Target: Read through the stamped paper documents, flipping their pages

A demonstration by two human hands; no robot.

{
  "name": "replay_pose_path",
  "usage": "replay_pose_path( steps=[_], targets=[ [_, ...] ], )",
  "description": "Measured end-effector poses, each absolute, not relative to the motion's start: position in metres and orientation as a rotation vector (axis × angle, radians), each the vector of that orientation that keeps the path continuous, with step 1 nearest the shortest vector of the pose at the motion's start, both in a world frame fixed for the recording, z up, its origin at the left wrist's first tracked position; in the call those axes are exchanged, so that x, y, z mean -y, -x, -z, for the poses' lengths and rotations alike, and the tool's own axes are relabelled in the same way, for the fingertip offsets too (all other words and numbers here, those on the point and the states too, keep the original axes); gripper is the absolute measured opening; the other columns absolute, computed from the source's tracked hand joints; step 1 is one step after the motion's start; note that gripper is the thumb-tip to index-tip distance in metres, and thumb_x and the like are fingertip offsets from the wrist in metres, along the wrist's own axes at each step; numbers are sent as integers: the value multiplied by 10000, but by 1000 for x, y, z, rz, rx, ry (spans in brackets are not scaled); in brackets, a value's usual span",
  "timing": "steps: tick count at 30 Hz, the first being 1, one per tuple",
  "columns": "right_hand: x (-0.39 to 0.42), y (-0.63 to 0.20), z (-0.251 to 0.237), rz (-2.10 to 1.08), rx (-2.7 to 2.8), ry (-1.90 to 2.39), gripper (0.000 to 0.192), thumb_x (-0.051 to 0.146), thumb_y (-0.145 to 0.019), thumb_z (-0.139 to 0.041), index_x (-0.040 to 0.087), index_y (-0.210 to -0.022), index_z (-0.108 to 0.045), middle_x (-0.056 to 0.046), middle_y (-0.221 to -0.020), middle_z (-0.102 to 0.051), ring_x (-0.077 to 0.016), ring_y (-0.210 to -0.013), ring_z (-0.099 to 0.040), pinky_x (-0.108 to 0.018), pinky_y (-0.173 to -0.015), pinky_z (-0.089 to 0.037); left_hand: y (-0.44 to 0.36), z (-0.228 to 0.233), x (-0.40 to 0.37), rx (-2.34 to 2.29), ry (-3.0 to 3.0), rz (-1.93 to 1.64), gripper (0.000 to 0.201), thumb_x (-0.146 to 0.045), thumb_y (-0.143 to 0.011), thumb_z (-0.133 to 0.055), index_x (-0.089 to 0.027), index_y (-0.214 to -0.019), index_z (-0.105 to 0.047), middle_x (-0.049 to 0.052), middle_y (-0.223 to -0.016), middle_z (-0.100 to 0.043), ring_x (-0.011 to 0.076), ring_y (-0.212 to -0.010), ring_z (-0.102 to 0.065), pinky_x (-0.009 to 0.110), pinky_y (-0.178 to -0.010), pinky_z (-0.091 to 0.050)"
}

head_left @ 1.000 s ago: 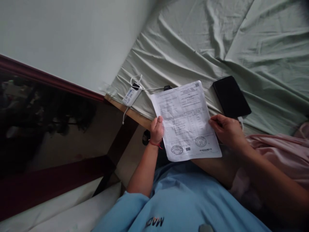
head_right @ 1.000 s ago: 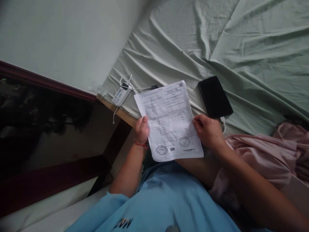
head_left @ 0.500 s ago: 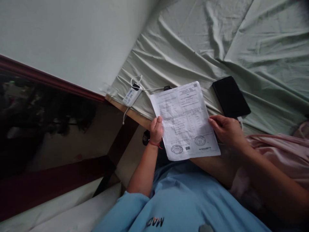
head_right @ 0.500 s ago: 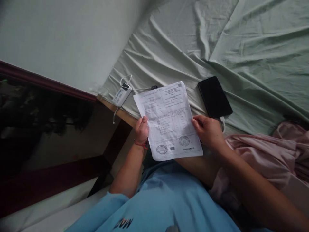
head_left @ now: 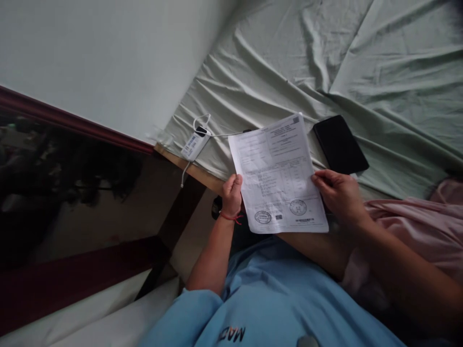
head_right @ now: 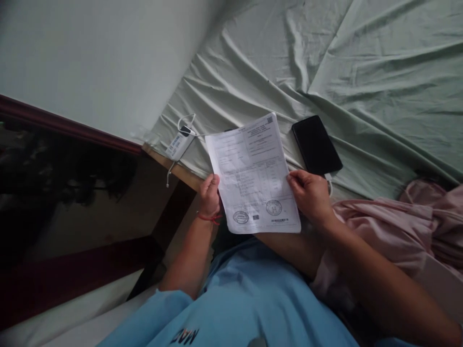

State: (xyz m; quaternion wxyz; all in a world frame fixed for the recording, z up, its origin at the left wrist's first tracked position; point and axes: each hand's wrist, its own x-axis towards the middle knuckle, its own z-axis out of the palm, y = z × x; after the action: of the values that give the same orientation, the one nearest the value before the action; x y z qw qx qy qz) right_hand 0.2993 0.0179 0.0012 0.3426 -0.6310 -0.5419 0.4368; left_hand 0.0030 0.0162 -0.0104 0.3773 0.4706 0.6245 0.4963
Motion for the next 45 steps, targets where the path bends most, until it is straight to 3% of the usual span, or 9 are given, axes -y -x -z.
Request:
replay_pose_path(
  steps=[8,13,18,25,45],
  targets=[
    [-18,-299,-5,-1011,1469,1718,265,420,-893,-568,232,-908,-754,-55,-714,-737,-202,-596,-629,-302,-534,-408,1,14,-14,-1580,-1273,-1191,450,-521,-872,-682,-176,-646,-501,-18,-609,-404,118,-594,-377,252,-554,-312],
    [-17,-297,-10,-931,1491,1740,256,406,-890,-556,233,-911,-743,-55,-724,-736,-202,-604,-630,-312,-567,-409,-1,11,-12,-1574,-1280,-1194,466,-498,-897,-656,-172,-637,-447,-28,-601,-354,98,-575,-327,238,-535,-283],
    [-18,-298,-12,-914,1527,1759,245,389,-895,-548,239,-913,-740,-71,-765,-753,-227,-638,-656,-331,-586,-417,-7,-2,-12,-1482,-1004,-1128,522,-542,-758,-763,-177,-616,-418,-59,-555,-313,54,-471,-246,208,-420,-174],
    [-20,-300,-13,-941,1527,1768,259,418,-912,-540,254,-921,-739,-77,-778,-761,-236,-631,-658,-335,-549,-413,-14,-16,-22,-1542,-841,-1016,542,-569,-619,-853,-150,-646,-510,-55,-570,-397,30,-464,-295,173,-395,-188],
    [-18,-298,-10,-962,1443,1718,234,408,-895,-595,231,-974,-725,-54,-766,-739,-204,-626,-640,-320,-580,-440,-6,-9,-19,-1509,-1004,-977,490,-548,-692,-823,-131,-644,-571,-64,-529,-384,28,-446,-295,184,-414,-193]
  ],
)
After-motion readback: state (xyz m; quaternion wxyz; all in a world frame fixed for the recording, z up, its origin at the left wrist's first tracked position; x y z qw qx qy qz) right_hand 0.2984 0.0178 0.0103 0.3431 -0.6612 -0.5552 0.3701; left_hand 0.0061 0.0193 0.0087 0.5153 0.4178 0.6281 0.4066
